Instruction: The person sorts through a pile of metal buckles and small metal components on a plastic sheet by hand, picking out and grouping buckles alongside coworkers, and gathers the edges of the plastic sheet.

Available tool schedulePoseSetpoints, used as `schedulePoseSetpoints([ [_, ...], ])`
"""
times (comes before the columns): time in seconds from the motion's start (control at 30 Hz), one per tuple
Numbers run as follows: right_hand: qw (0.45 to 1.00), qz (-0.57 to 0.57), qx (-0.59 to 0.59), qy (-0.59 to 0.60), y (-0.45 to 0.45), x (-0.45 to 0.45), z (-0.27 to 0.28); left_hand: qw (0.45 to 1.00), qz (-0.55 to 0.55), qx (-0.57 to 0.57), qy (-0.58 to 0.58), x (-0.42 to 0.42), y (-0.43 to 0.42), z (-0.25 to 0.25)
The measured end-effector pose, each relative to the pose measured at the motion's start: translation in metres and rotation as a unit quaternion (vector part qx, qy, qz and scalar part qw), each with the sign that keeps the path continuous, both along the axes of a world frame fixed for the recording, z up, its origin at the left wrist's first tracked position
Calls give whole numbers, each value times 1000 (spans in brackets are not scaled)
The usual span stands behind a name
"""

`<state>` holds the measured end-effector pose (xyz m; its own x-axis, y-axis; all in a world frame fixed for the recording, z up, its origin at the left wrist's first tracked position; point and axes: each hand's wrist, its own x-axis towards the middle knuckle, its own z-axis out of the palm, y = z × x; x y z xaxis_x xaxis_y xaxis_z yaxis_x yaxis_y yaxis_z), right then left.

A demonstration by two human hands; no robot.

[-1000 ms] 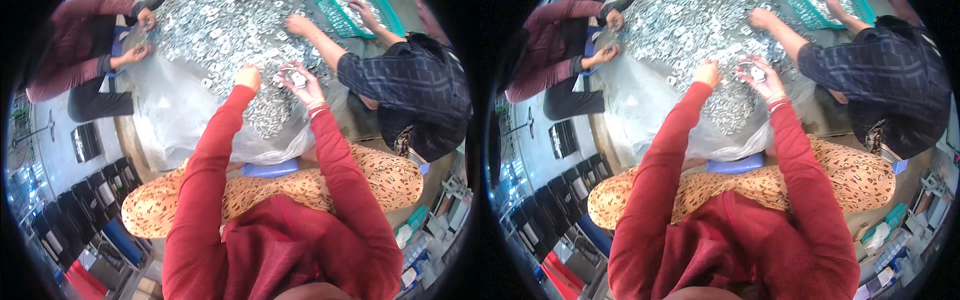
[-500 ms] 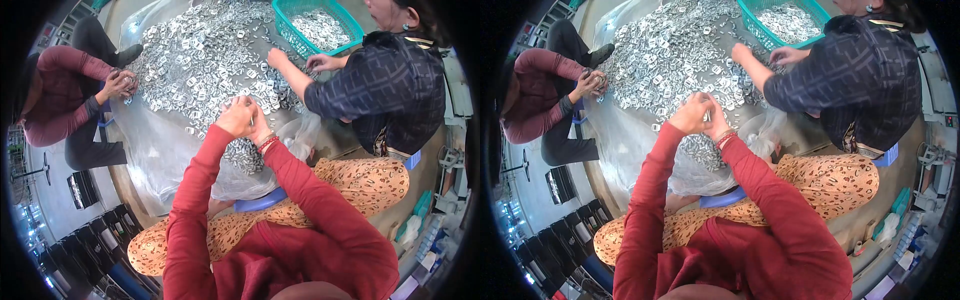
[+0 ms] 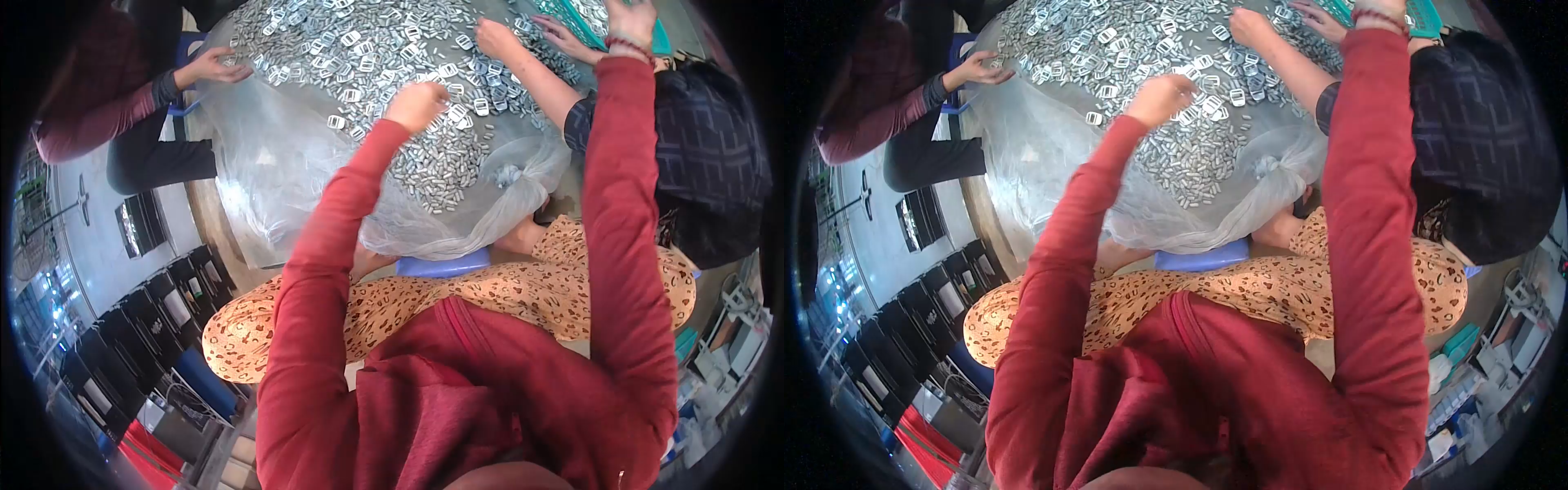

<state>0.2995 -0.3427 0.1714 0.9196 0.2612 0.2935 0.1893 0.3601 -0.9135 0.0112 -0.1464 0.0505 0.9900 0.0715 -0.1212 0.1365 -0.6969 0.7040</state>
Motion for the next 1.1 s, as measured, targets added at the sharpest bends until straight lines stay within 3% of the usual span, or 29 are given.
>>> schedulePoseSetpoints([
  [0.03, 999, 21, -14, -43, 7, -12, 0, 995, -37, 83, -30, 4, -21, -31],
  [0.07, 995, 73, -19, -72, 18, -31, -2, 981, -19, 190, 19, 6, -43, -39],
  [0.1, 986, 145, -27, -72, 30, -57, -9, 976, 3, 218, 6, 6, -53, -50],
  [0.13, 975, 213, -39, 44, 49, -95, -9, 969, 24, 246, -7, 5, -61, -60],
  [0.17, 953, 272, -117, 71, 57, -103, -28, 960, 44, 274, -21, 3, -65, -64],
  [0.2, 918, 332, -198, 86, 65, -111, -47, 966, 28, 255, 39, 2, -66, -56],
  [0.23, 862, 378, -338, 9, 72, -111, -85, 962, 18, 268, 54, -3, -65, -54],
  [0.3, 754, 333, -527, -208, 73, -147, -162, 950, 2, 299, 86, -18, -57, -54],
  [0.37, 688, 276, -653, -155, 67, -162, -210, 951, 18, 305, 48, -34, -42, -56],
  [0.43, 648, 167, -705, -234, 64, -194, -198, 945, 43, 324, 29, -46, -30, -51],
  [0.5, 688, 130, -677, -227, 61, -227, -201, 954, 78, 286, 52, -55, -21, -64],
  [0.57, 662, 147, -691, -250, 52, -245, -198, 959, 117, 254, 50, -57, -7, -93],
  [0.6, 689, 157, -674, -217, 47, -251, -193, 948, 129, 276, 91, -60, -4, -75],
  [0.67, 754, 162, -607, -189, 41, -255, -206, 960, 160, 206, 106, -69, 9, -70],
  [0.77, 832, 250, -472, 147, 56, -261, -157, 966, 196, 133, 105, -82, 31, -79],
  [0.8, 874, 260, -344, 222, 63, -266, -161, 965, 205, 115, 117, -86, 37, -75],
  [0.9, 880, 294, -166, 335, 84, -262, -158, 958, 257, 60, 116, -94, 66, -85],
  [0.97, 830, 379, -215, 347, 83, -246, -148, 952, 294, 15, 78, -102, 90, -93],
  [1.0, 833, 375, -249, 322, 82, -243, -146, 898, 364, -226, 95, -100, 93, -66],
  [1.1, 819, 352, -367, 267, 75, -229, -141, 823, 361, -432, 73, -103, 109, -46],
])
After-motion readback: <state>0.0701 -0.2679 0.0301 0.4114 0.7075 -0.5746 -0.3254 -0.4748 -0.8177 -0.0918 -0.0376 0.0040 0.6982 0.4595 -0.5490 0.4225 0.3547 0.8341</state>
